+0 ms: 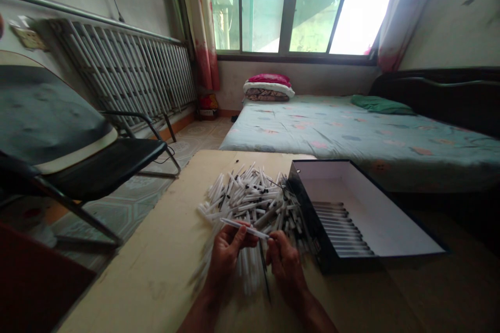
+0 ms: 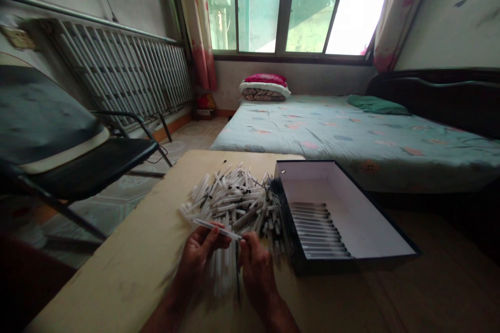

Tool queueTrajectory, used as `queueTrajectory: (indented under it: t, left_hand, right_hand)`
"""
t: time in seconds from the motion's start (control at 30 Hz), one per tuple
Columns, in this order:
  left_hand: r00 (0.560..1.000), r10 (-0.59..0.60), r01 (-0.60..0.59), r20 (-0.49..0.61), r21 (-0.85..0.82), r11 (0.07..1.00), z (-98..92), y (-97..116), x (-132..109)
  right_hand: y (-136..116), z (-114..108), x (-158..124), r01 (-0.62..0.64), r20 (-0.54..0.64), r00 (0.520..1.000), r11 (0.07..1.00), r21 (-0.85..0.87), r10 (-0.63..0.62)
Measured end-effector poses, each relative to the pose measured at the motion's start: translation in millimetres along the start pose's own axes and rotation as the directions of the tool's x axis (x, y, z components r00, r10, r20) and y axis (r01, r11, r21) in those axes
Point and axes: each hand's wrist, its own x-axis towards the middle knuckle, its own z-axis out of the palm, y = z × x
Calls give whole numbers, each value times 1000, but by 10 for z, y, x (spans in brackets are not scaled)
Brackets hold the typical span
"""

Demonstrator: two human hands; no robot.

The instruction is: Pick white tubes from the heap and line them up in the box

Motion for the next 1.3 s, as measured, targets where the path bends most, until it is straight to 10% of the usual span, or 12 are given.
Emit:
queueTrajectory:
  t: [0.7,1.0,1.3]
  left_hand:
    - [999,13,-13,52,8,1000,11,19,-14]
    - [984,112,-144,139,250,957,29,17,-5]
    - [884,308,-455,351,795,402,248,189,285]
  right_hand:
    - [3,32,-14,10,-65,998,999,-36,-12]
    - [-2,24,18,246,-23,968,959,-145,-251]
    - [126,-10,43,-27,-376,926,999,-33,12]
